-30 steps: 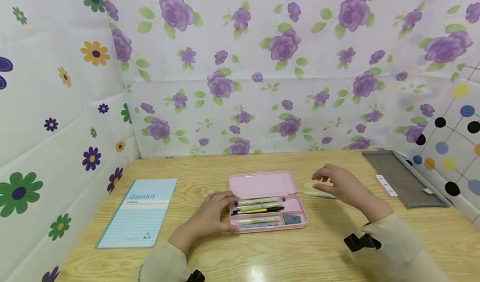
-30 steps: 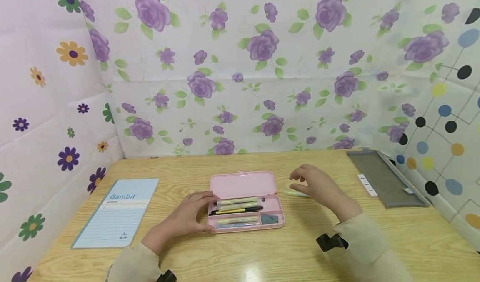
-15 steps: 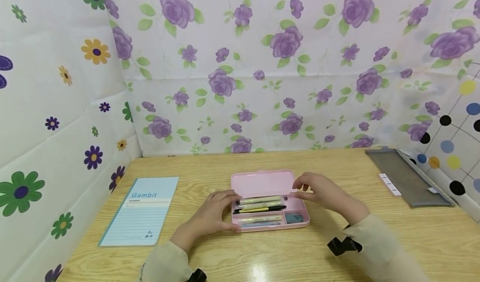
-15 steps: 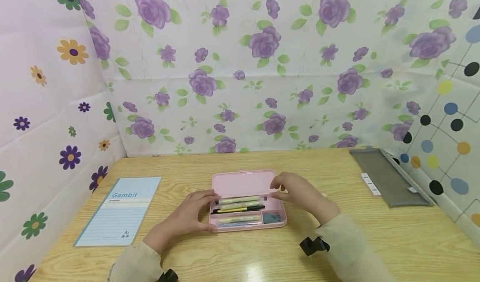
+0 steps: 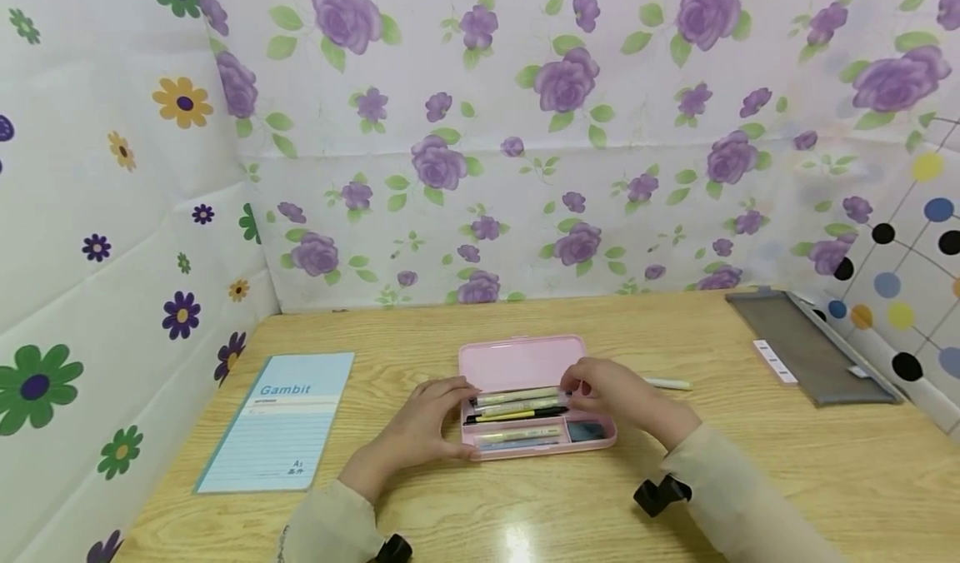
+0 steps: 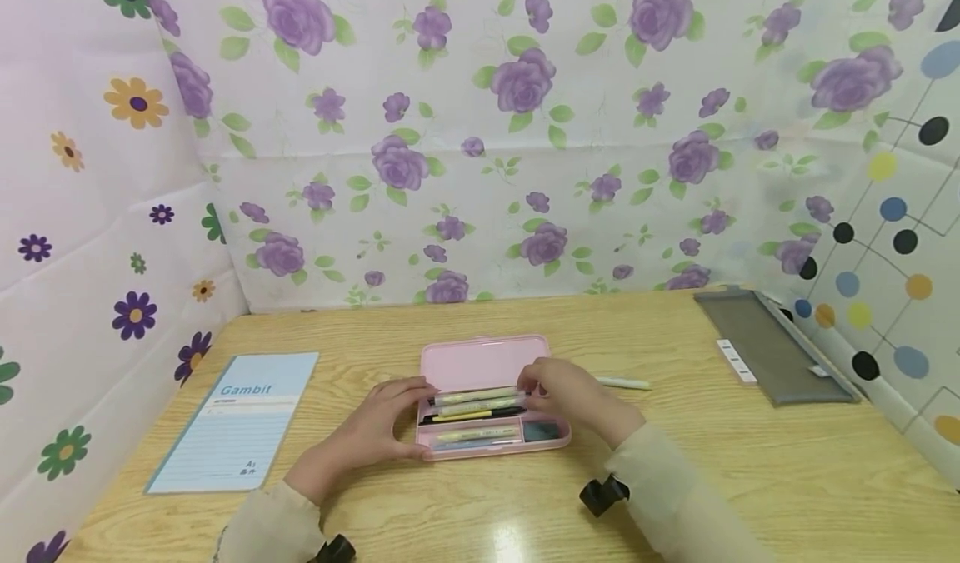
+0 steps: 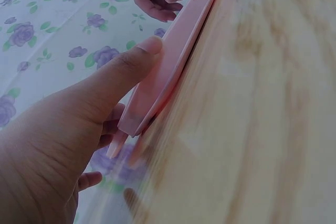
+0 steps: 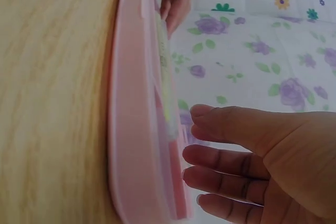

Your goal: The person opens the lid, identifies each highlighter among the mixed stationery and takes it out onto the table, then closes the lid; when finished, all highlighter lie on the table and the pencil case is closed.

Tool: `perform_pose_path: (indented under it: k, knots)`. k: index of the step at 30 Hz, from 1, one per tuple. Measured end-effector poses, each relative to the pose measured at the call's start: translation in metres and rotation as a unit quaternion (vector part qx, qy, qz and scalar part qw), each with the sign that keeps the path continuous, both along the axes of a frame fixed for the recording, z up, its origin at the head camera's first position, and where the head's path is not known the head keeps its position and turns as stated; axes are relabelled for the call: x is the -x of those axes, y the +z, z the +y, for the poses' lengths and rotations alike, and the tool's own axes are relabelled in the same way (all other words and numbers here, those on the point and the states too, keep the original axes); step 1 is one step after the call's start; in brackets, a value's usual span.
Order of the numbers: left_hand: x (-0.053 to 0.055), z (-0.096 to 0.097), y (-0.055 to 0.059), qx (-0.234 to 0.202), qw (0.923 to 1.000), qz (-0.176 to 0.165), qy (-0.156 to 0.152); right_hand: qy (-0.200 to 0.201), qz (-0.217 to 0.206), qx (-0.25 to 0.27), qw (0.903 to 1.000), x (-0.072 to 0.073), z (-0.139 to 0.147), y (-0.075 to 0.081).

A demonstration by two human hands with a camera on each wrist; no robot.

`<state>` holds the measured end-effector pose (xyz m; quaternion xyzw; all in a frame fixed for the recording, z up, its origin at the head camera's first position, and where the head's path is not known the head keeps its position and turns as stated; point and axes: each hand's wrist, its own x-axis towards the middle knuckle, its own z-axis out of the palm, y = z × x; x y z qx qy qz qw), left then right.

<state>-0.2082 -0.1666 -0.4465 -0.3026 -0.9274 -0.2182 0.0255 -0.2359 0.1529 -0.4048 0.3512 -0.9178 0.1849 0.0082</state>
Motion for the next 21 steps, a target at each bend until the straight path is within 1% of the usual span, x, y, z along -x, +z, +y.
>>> perform_pose_path:
  k: [9, 15, 21]
  knots:
    - [0.001, 0.0, 0.001, 0.008, 1.0, 0.0, 0.002, -0.011, -0.009, -0.003, 0.9999, -0.002, -0.009, -0.007]
    - [0.001, 0.0, 0.001, 0.006, 1.0, -0.004, 0.002, -0.007, 0.013, -0.016, 0.9998, -0.001, -0.012, -0.011]
    - [0.0, -0.001, 0.001, 0.007, 1.0, -0.001, 0.002, -0.01, 0.032, -0.021, 0.9992, -0.001, -0.014, -0.014]
